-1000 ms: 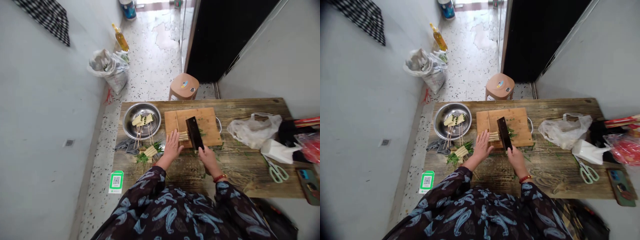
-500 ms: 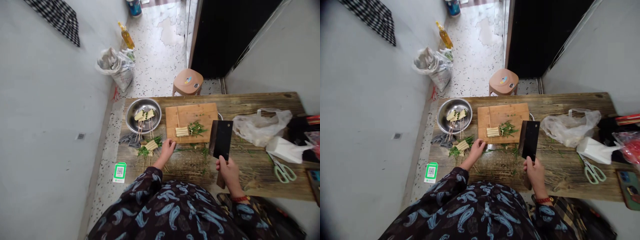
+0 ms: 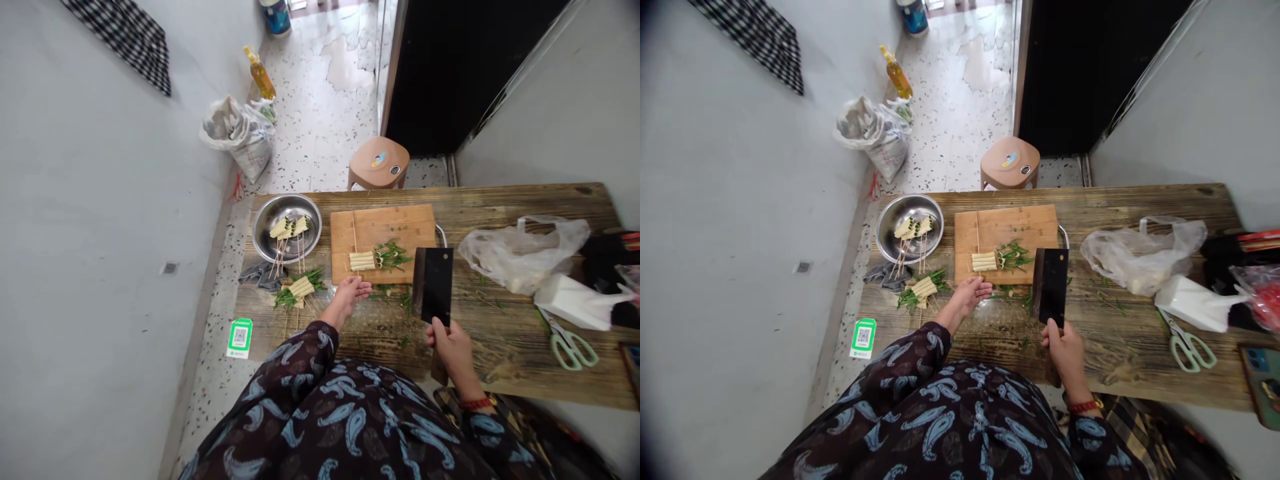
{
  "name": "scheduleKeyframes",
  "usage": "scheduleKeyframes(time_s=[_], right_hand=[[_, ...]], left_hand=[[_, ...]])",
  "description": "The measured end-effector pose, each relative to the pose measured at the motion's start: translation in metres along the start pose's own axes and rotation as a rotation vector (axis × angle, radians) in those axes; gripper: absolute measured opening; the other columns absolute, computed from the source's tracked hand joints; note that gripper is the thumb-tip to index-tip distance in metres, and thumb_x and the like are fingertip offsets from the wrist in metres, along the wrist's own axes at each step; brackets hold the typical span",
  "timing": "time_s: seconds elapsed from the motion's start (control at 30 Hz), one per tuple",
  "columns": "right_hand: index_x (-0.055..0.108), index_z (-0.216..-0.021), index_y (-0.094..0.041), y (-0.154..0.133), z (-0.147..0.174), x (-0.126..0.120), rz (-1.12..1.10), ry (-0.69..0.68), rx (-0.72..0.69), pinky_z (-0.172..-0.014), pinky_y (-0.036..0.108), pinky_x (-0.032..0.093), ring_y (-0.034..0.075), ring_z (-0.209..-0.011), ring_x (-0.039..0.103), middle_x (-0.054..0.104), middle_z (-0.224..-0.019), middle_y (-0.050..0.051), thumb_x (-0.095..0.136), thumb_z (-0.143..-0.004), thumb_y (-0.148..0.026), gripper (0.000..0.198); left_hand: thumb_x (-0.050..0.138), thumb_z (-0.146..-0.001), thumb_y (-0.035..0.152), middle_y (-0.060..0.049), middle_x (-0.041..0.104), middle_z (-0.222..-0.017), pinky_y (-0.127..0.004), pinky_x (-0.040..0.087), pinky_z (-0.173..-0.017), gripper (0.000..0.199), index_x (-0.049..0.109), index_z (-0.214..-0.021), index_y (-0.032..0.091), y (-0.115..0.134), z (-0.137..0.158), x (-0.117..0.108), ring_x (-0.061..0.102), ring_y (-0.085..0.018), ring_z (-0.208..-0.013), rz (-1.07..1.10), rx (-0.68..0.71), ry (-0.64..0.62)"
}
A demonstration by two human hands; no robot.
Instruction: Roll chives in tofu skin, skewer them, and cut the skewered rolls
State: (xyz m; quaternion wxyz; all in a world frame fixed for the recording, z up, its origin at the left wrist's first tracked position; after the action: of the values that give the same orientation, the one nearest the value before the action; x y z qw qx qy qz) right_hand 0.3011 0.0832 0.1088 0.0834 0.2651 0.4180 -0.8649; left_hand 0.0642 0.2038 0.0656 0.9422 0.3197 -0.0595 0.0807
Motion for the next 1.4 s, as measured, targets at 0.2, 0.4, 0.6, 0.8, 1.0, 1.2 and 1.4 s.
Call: scheduleKeyframes(time_s=[0.2, 0.4, 0.6, 0.8, 1.0, 1.2, 1.4], right_hand=[[0.055, -0.068, -0.019, 0.014, -0.002, -0.001, -0.034, -0.028, 0.014, -0.053, 0.028, 0.043, 0.018, -0.049, 0.060, 0.064, -0.055, 0.004, 0.046, -0.083, -0.057, 0.042], [0.056, -0.068, -0.019, 0.018, -0.004, 0.001, 0.000, -0.056, 0.031, -0.055, 0.029, 0.043, 0.017, -0.050, 0.059, 0.062, -0.053, 0.002, 0.047, -0.082, -0.057, 0.041], [0.059, -0.067, -0.018, 0.018, -0.010, 0.004, -0.014, -0.107, 0.042, -0.055, 0.028, 0.043, 0.016, -0.049, 0.057, 0.061, -0.051, 0.002, 0.049, -0.081, -0.057, 0.042], [0.056, -0.074, -0.018, 0.040, -0.019, 0.016, -0.258, -0.157, 0.195, -0.048, 0.026, 0.043, 0.016, -0.048, 0.058, 0.065, -0.059, 0.003, 0.053, -0.076, -0.059, 0.041], [0.058, -0.080, -0.020, 0.061, -0.034, 0.020, 0.077, -0.089, 0.000, -0.065, 0.037, 0.049, 0.026, -0.067, 0.065, 0.068, -0.070, 0.008, 0.048, -0.075, -0.060, 0.042], [0.066, -0.099, -0.016, 0.054, -0.049, 0.001, 0.231, 0.090, -0.210, -0.095, 0.047, 0.039, 0.032, -0.106, 0.056, 0.066, -0.105, 0.017, 0.051, -0.075, -0.053, 0.047], [0.067, -0.105, -0.017, -0.038, -0.075, 0.031, -0.191, -0.010, -0.160, -0.069, 0.034, 0.050, 0.022, -0.086, 0.063, 0.069, -0.101, 0.012, 0.050, -0.080, -0.051, 0.045]], left_hand=[[0.063, -0.079, 0.032, 0.006, 0.055, -0.050, -0.016, 0.040, -0.043, 0.019, 0.053, -0.077, 0.016, 0.010, -0.006, -0.027, 0.049, -0.005, -0.036, -0.005, 0.063, 0.115], [0.060, -0.080, 0.025, 0.006, 0.053, -0.049, -0.013, 0.033, -0.039, 0.014, 0.052, -0.074, 0.016, 0.015, -0.006, -0.056, 0.047, -0.004, -0.036, -0.004, 0.128, 0.228], [0.054, -0.087, 0.029, -0.004, 0.068, -0.073, -0.018, 0.048, -0.052, 0.015, 0.046, -0.081, 0.017, 0.012, -0.002, -0.053, 0.065, -0.010, -0.057, 0.074, 0.116, 0.182], [0.055, -0.088, 0.034, -0.004, 0.069, -0.068, -0.017, 0.046, -0.047, 0.019, 0.051, -0.087, 0.016, 0.014, -0.010, -0.051, 0.062, -0.010, -0.050, 0.100, 0.062, 0.121], [0.057, -0.087, 0.035, -0.005, 0.069, -0.066, -0.018, 0.046, -0.049, 0.022, 0.053, -0.084, 0.014, 0.019, -0.015, -0.051, 0.064, -0.010, -0.051, 0.064, 0.048, 0.073], [0.060, -0.085, 0.041, -0.004, 0.070, -0.068, -0.019, 0.048, -0.051, 0.027, 0.052, -0.086, 0.015, 0.013, -0.006, -0.052, 0.065, -0.011, -0.053, 0.034, 0.034, -0.014], [0.066, -0.077, 0.049, -0.006, 0.071, -0.069, -0.020, 0.049, -0.053, 0.038, 0.054, -0.084, 0.015, 0.010, 0.004, -0.043, 0.066, -0.012, -0.055, -0.015, 0.033, -0.117]])
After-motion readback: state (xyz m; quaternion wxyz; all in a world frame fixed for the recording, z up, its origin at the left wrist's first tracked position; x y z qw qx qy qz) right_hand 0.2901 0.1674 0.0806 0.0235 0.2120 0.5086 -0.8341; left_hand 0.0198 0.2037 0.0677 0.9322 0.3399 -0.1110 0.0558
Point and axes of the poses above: each hand's wrist, its own z-axis away from the middle knuckle, its own x-axis out of the palm, y = z × x, the point moved 1 cm from there along -z, towards the middle knuckle
